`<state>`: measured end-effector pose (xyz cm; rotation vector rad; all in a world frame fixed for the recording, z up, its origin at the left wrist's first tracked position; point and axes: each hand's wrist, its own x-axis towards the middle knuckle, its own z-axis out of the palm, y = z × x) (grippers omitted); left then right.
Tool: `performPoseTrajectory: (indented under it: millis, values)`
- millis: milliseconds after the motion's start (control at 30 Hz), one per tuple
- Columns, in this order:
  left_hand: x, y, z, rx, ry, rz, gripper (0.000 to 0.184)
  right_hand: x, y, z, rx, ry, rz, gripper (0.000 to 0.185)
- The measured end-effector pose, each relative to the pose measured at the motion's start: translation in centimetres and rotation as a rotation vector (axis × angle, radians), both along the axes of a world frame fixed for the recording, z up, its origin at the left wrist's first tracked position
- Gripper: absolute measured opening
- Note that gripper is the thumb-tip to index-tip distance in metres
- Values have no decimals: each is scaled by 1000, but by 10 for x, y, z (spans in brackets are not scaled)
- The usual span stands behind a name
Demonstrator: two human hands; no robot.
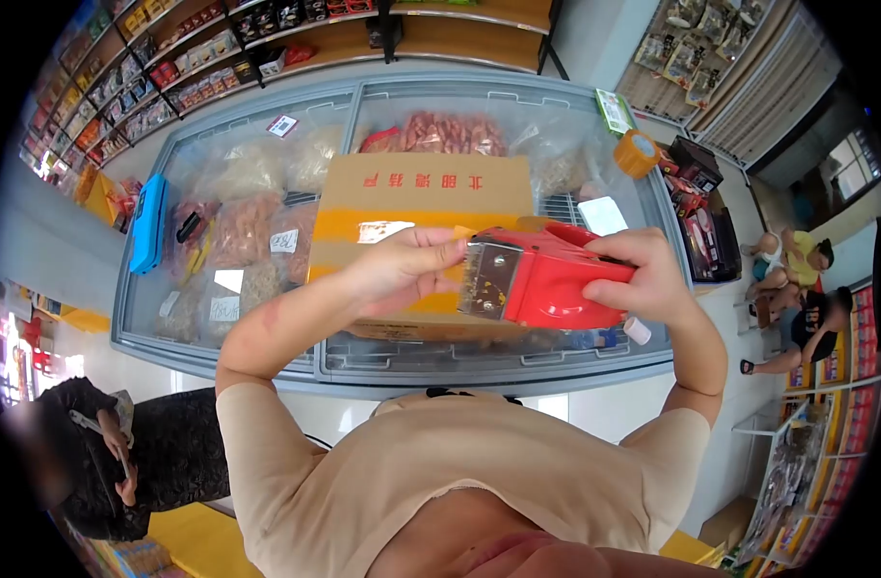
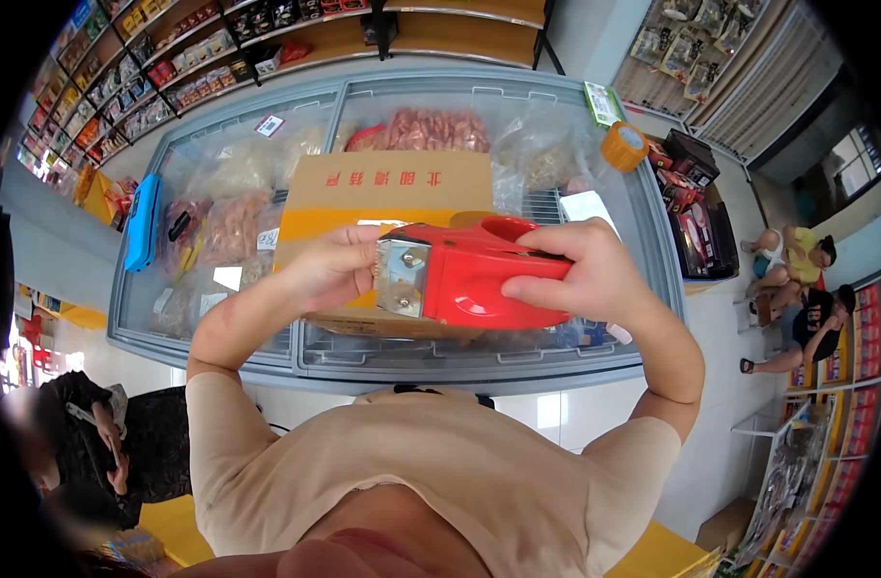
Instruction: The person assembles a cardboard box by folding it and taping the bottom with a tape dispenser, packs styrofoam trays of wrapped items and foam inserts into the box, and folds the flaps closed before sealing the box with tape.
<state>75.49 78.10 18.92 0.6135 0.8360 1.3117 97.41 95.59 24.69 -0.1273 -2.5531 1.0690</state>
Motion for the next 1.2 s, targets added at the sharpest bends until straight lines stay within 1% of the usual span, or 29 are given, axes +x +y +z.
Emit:
performPoseTrajectory:
  millis: [33,100,133,167,200,233,267,300,333,367,400,433,467,500,533,567,600,700,733,800,833,900,933,1000,1033,1067,1133,1167,1200]
  values:
    - [-9,5,-7,4,3,-8,38,-7,2,3,4,3,-8,38]
    - [-35,18,-14,-81,142,126,29,-27,18,12,-85,-359,-57,30]
    - [-41,22,7,-132,188,362,24,-40,39,8,-126,-405,-51,33]
    - [-73,24,15,-88,212,313,25,-51,65,1,-181,-456,-42,38]
    - [-104,20,23,-183,273,375,27,-54,89,5,-319,-454,-28,37]
    - [-143,13,27,-120,330,413,29,-54,119,0,-291,-414,-71,36]
    - [-190,-1,19,-71,422,591,29,-46,150,-6,-269,-398,-79,35]
    - [-242,-20,10,-119,430,701,30,-38,171,-13,-263,-449,-115,38]
    - [-275,-38,1,-177,473,870,28,-33,188,-22,-258,-496,-150,41]
    - [-327,-69,-22,-383,711,861,25,-33,200,-38,-103,-623,-199,46]
    - [-362,-87,-54,-592,950,836,23,-36,210,-58,51,-749,-245,51]
    - [-359,-87,-92,-740,1474,740,17,-41,212,-84,84,-861,-217,54]
    - [-373,-92,-145,-515,2300,218,14,-48,211,-113,116,-970,-185,57]
    - [-327,-75,-158,-622,2388,76,13,-53,208,-144,201,-1001,-170,60]
    - [-337,-71,-218,-586,2364,9,16,-59,206,-167,289,-1032,-156,64]
    - [-305,-52,-230,-582,1980,293,25,-67,203,-178,228,-1046,-144,65]
    - [-273,-37,-235,-575,1828,414,25,-75,198,-186,164,-1062,-133,66]
    - [-228,-21,-236,-580,1822,471,26,-102,187,-209,211,-1034,-122,66]
    - [-221,-21,-234,-573,1809,492,26,-110,180,-202,216,-1037,-114,66]
    - [-213,-23,-229,-544,1771,529,27,-124,155,-178,401,-1032,-143,51]
    - [-209,-23,-226,-531,1747,551,28,-129,137,-171,402,-1031,-137,51]
    - [-204,-27,-223,-486,1682,600,29,-131,99,-163,696,-940,-112,34]
    - [-203,-30,-219,-463,1646,623,29,-132,87,-178,911,-974,-59,26]
    - [-199,-38,-212,-401,1521,684,30,-118,94,-181,724,-945,-46,33]
    - [-196,-41,-206,-356,1431,726,31,-110,117,-204,552,-897,-239,44]
    - [-191,-47,-197,-321,1321,790,31,-105,133,-201,477,-963,-378,58]
    - [-171,-88,-177,-260,1130,1027,32,-99,149,-166,412,-880,-510,64]
    - [-149,-115,-172,-198,1078,1157,36,-95,163,-189,597,-414,-706,60]
    - [-127,-142,-166,-128,1031,1282,42,-106,158,-184,596,-420,-696,60]
